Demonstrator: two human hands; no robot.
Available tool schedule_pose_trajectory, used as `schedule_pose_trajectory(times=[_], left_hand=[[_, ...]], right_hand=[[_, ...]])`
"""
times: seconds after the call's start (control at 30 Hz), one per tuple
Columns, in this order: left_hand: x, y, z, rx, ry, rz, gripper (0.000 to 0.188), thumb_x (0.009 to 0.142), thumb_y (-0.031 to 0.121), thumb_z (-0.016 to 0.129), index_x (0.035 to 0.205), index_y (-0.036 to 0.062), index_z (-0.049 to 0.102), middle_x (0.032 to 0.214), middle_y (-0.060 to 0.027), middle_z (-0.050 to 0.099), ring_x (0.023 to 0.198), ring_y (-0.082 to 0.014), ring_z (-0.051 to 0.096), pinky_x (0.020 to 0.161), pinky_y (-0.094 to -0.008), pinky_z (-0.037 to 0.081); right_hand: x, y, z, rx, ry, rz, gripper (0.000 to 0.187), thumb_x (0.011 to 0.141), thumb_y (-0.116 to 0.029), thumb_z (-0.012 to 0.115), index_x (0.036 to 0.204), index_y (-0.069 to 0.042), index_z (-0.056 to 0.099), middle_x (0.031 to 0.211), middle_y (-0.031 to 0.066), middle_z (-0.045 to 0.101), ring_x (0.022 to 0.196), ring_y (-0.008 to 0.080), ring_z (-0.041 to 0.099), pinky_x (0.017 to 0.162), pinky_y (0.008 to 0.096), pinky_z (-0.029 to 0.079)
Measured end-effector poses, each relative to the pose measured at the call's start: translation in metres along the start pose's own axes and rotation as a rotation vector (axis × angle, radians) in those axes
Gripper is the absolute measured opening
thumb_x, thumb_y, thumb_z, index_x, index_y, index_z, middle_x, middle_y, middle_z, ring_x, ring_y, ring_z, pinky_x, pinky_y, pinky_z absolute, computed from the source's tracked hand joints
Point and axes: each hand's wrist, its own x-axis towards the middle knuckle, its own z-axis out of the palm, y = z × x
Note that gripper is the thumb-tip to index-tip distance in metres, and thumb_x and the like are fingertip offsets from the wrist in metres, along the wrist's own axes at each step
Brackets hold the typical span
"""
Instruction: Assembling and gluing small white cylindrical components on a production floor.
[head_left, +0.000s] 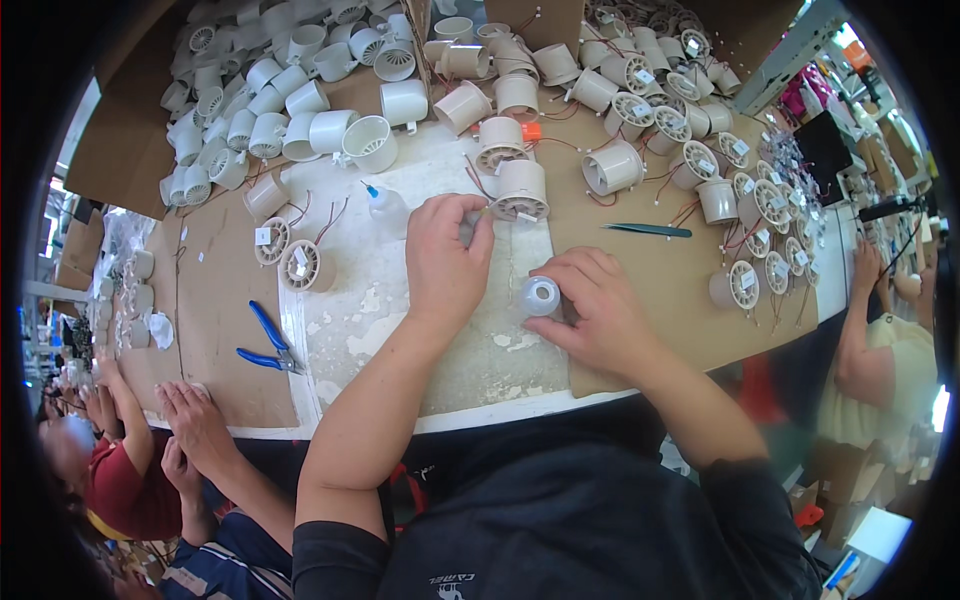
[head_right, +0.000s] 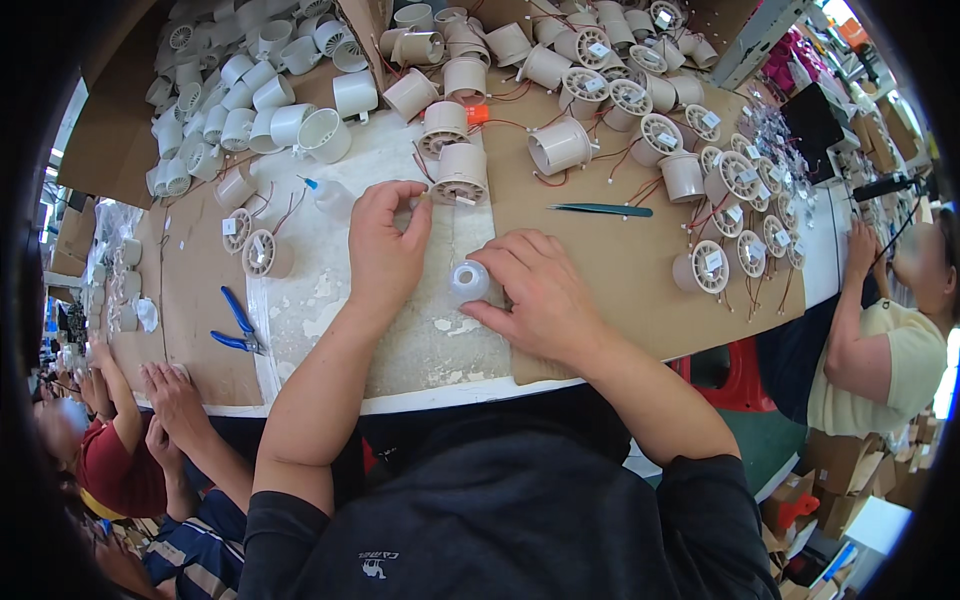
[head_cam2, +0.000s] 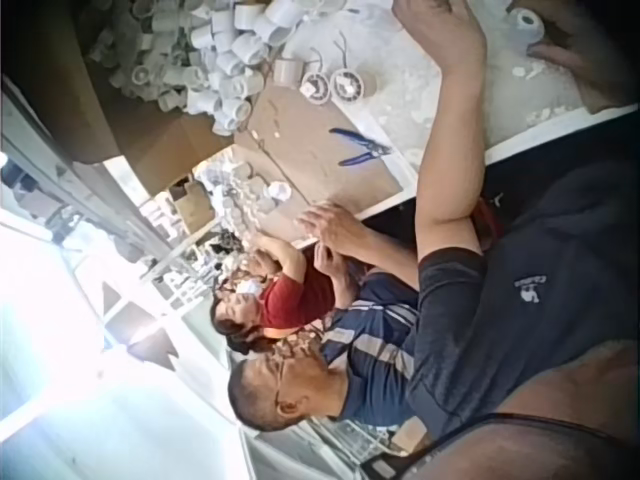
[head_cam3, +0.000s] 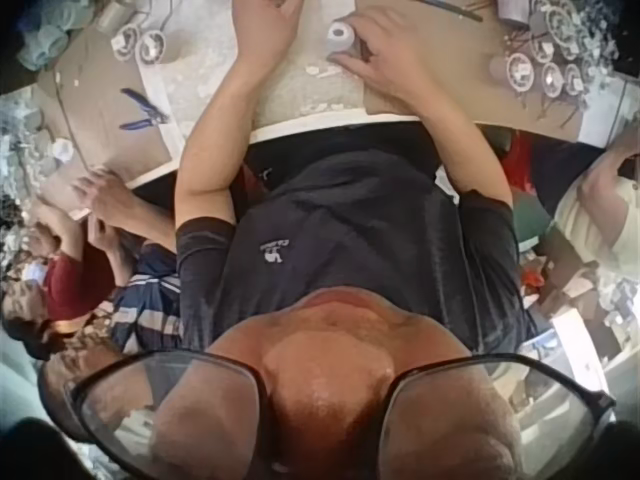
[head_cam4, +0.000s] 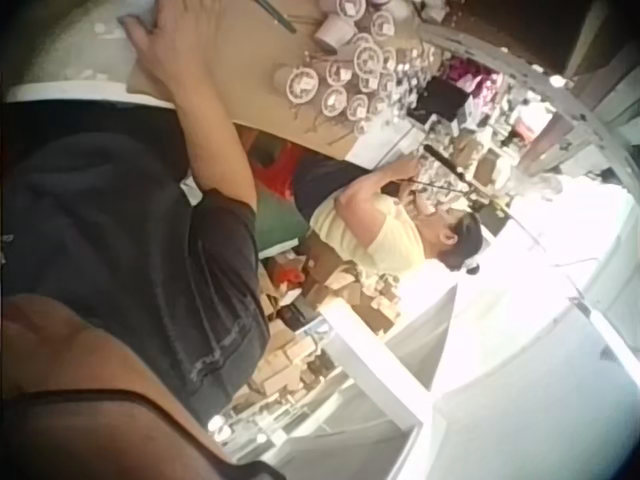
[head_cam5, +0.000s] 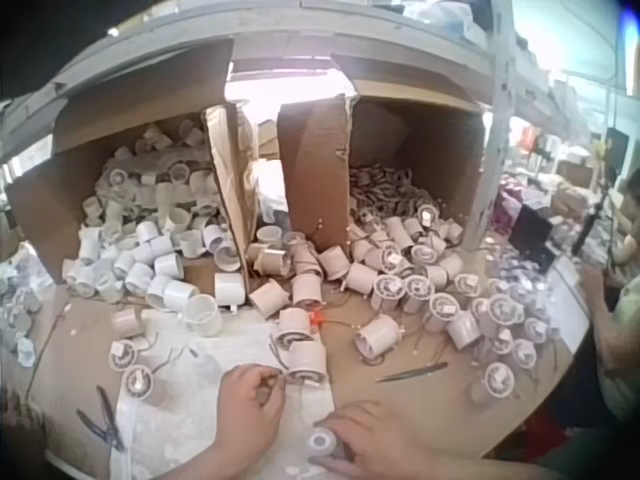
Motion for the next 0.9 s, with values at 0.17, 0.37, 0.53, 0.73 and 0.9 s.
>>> schedule_pose_trajectory(times=[0.17, 0.37, 0.53, 0.73, 0.9], left_hand=[[0.0003, -0.0004, 0.0023, -0.035, 0.035, -0.008, 0.018, 0.089, 0.007, 0.075, 0.107, 0.0060, 0.071, 0.103, -0.0122, 0.068, 0.100, -0.0328, 0.062, 0.089, -0.0435, 0.050], [-0.0002, 0.0014, 0.0014, -0.043, 0.020, -0.028, 0.025, 0.090, 0.006, 0.073, 0.114, 0.0056, 0.069, 0.107, -0.0129, 0.070, 0.103, -0.0326, 0.063, 0.092, -0.0438, 0.050], [-0.0003, -0.0015, 0.0020, -0.065, 0.010, -0.069, 0.031, 0.090, 0.004, 0.072, 0.120, 0.0054, 0.067, 0.113, -0.0152, 0.072, 0.107, -0.0340, 0.064, 0.095, -0.0444, 0.050], [0.0003, -0.0016, 0.0025, -0.114, -0.037, -0.083, 0.041, 0.093, 0.004, 0.070, 0.133, 0.0024, 0.060, 0.125, -0.0150, 0.072, 0.117, -0.0282, 0.068, 0.099, -0.0385, 0.053], [-0.0047, 0.0020, -0.0032, -0.142, -0.032, -0.128, 0.046, 0.092, 0.006, 0.072, 0.136, 0.0030, 0.058, 0.132, -0.0167, 0.068, 0.123, -0.0294, 0.065, 0.102, -0.0381, 0.052]], right_hand=[[-0.0001, 0.0010, 0.0009, -0.030, 0.016, 0.026, 0.049, 0.079, -0.030, 0.087, 0.119, -0.009, 0.069, 0.116, 0.0090, 0.067, 0.116, 0.0313, 0.059, 0.103, 0.0448, 0.045], [-0.0010, 0.0023, 0.0014, -0.017, 0.043, 0.004, 0.048, 0.079, -0.029, 0.087, 0.120, -0.010, 0.068, 0.115, 0.0093, 0.068, 0.116, 0.0312, 0.060, 0.101, 0.0443, 0.045], [-0.0003, 0.0019, 0.0022, -0.028, 0.037, -0.020, 0.048, 0.079, -0.027, 0.086, 0.120, -0.010, 0.068, 0.113, 0.0091, 0.068, 0.115, 0.0312, 0.060, 0.100, 0.0442, 0.045], [-0.0009, 0.0048, 0.0029, -0.016, 0.016, -0.001, 0.050, 0.077, -0.028, 0.088, 0.120, -0.009, 0.069, 0.113, 0.0098, 0.068, 0.114, 0.0324, 0.061, 0.102, 0.0442, 0.044], [0.0005, 0.0017, 0.0001, 0.057, 0.018, 0.009, 0.053, 0.076, -0.027, 0.088, 0.122, -0.007, 0.069, 0.116, 0.0134, 0.067, 0.114, 0.0364, 0.060, 0.105, 0.0453, 0.043]])
